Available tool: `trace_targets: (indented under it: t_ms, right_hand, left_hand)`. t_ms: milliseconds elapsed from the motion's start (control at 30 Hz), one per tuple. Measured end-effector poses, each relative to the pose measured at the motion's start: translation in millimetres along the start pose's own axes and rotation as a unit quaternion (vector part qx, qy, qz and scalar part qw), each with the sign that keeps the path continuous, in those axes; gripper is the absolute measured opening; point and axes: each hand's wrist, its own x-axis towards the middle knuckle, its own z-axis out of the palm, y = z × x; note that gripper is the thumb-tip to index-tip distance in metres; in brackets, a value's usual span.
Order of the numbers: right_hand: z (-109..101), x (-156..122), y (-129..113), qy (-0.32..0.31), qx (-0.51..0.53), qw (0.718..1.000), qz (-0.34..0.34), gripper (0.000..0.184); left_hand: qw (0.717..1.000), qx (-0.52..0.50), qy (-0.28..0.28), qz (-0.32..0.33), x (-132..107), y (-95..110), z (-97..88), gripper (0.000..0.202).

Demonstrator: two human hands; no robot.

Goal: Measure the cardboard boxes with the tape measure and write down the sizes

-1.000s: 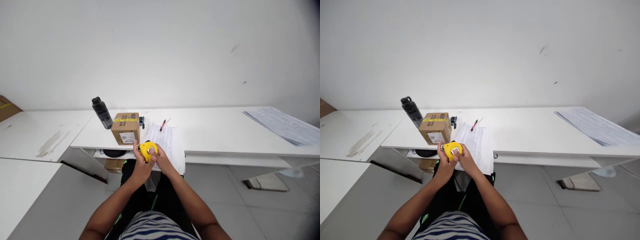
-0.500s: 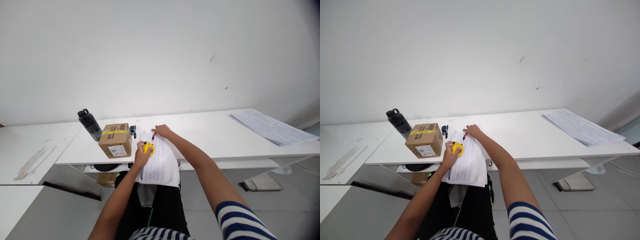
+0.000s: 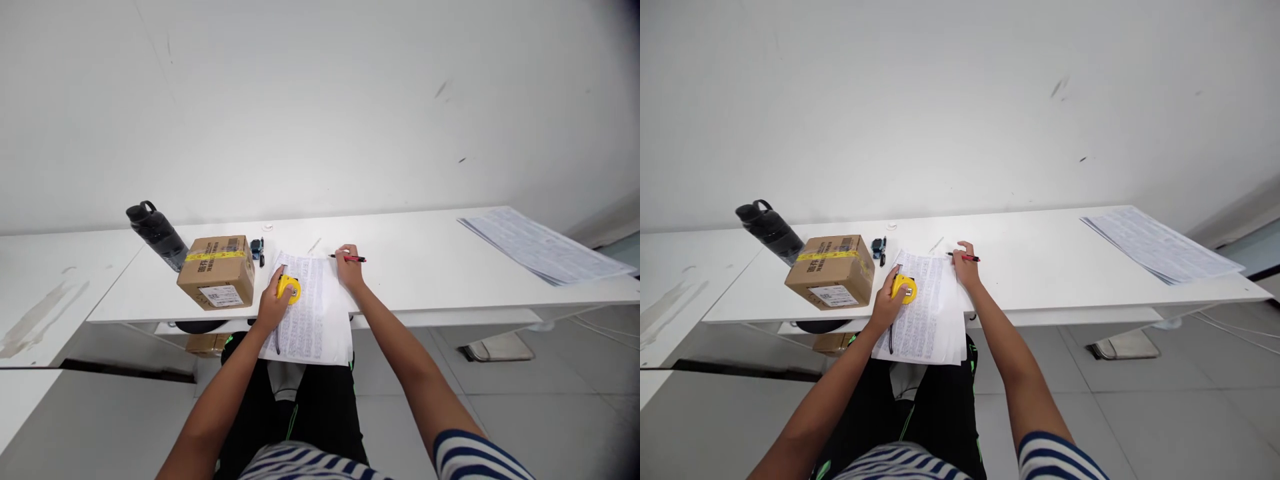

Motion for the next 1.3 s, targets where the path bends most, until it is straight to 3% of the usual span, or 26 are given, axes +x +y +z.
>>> trace_targets:
  t_ms: [133, 267, 567, 1300]
  right_hand:
    - [0.1, 2.8, 5.8, -0.096, 0.114, 0.987, 0.061, 0.040]
    - [-2.2, 6.2, 5.6, -0.142, 0.075, 0.986, 0.047, 0.041]
    - [0.8, 4.9, 14.0, -0.108, -0.027, 0.993, 0.043, 0.027]
    - [0.0, 8.0, 18.1, -0.103, -0.065, 0.992, 0.029, 0.023]
  left_hand:
    - [1.000, 0.009, 0.001, 0.013, -1.0, 0.5, 1.9, 0.059]
    - [0.999, 0.039, 0.002, 0.028, -3.8, 0.2, 3.8, 0.058]
    - [0.998, 0.050, 0.006, 0.031, -5.1, 2.1, 3.9, 0.057]
    - [0.998, 0.061, 0.029, 0.010, -8.0, 1.6, 9.8, 0.057]
